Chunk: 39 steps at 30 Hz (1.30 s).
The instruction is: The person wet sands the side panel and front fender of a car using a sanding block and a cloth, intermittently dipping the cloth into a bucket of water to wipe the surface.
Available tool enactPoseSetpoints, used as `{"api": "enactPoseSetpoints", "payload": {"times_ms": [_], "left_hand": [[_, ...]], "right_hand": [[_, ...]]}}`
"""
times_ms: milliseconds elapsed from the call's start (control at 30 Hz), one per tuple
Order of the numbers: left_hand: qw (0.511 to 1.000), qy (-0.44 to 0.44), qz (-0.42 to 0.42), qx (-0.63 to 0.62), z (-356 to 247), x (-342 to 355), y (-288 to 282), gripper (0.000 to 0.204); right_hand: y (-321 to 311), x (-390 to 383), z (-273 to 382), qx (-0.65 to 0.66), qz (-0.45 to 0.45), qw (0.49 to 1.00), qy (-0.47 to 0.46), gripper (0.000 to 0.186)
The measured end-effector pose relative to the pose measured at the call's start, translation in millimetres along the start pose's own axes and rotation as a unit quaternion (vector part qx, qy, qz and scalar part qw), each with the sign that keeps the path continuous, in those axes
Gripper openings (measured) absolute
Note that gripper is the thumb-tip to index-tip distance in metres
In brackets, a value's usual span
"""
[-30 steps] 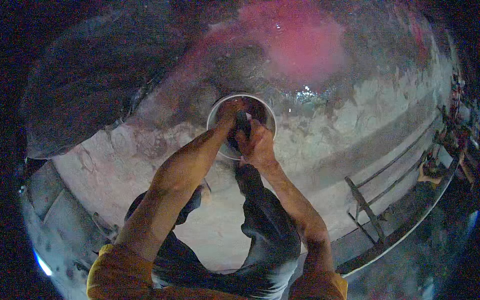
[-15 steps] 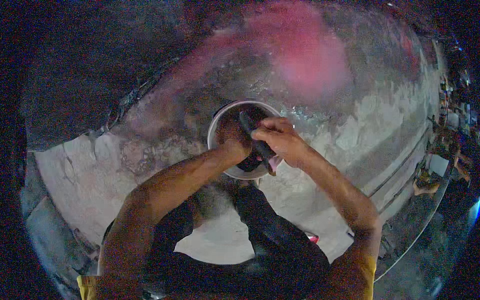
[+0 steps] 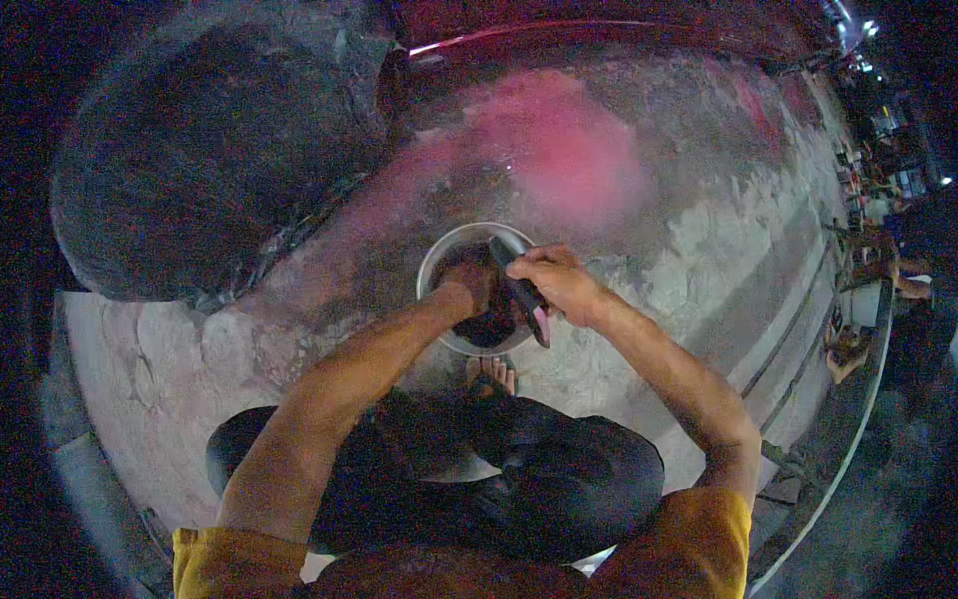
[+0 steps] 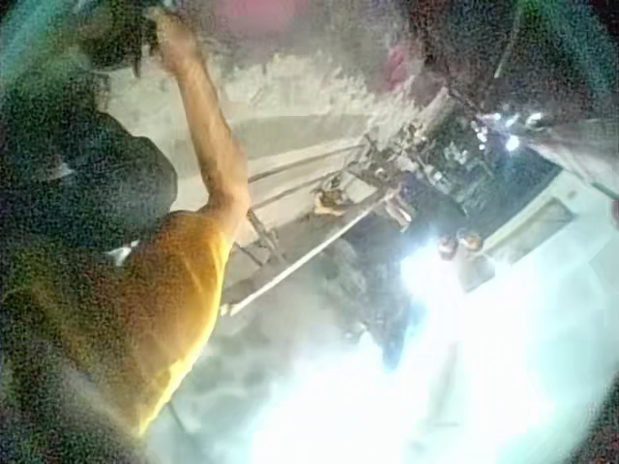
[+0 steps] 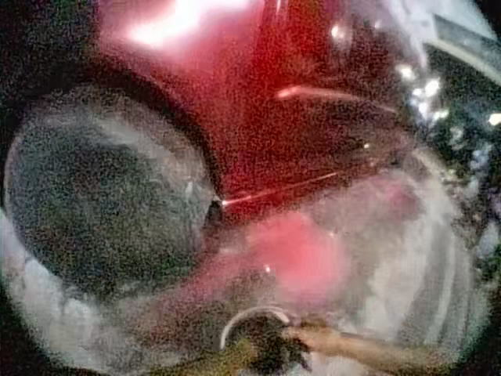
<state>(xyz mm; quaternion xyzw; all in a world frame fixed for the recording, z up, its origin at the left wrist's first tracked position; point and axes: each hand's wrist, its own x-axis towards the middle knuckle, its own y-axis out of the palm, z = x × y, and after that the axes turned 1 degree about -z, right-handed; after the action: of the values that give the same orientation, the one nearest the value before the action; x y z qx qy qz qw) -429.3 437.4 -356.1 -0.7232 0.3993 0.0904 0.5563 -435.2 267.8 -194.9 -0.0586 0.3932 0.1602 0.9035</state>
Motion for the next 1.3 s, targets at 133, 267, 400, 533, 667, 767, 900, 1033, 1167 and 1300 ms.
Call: {"api": "enactPoseSetpoints", "payload": {"times_ms": [133, 267, 400, 533, 667, 767, 900, 1033, 1167, 1300], "left_hand": [[0.991, 0.048, -0.018, -0.120, 12, -14, -33, 0.048], [0.980, 0.118, -0.090, -0.131, 6, -52, -74, 0.043], [0.967, 0.176, -0.067, -0.169, 2, -81, -110, 0.051], [0.962, 0.167, -0.071, -0.204, 17, -97, -135, 0.052], [0.938, 0.184, -0.039, -0.291, 41, -111, -153, 0.053], [0.967, 0.142, -0.051, -0.205, 52, -125, -161, 0.060], [0.975, 0.093, -0.100, -0.175, 53, -138, -163, 0.071], [0.863, 0.147, -0.062, -0.479, 52, -132, -152, 0.084], [0.838, 0.112, -0.066, -0.530, 53, -118, -130, 0.096], [0.850, 0.081, -0.092, -0.512, 54, -107, -108, 0.093]], "right_hand": [[-3, 3, -13, -0.014, -0.041, 0.999, -0.032, 0.027], [-15, -11, -9, 0.160, -0.003, 0.985, -0.068, 0.032], [-20, -22, 0, 0.231, -0.003, 0.972, -0.047, 0.044], [-18, -21, -1, 0.234, 0.028, 0.971, -0.032, 0.044], [-13, -15, -9, 0.220, 0.038, 0.973, -0.060, 0.034], [-2, -7, -16, 0.053, -0.051, 0.994, -0.083, 0.030], [18, 25, -33, -0.175, -0.034, 0.981, -0.070, 0.030], [31, 89, -79, -0.493, -0.043, 0.846, -0.195, 0.035], [40, 157, -155, -0.585, -0.043, 0.726, -0.358, 0.035], [54, 207, -216, -0.703, -0.104, 0.486, -0.510, 0.038]]}}
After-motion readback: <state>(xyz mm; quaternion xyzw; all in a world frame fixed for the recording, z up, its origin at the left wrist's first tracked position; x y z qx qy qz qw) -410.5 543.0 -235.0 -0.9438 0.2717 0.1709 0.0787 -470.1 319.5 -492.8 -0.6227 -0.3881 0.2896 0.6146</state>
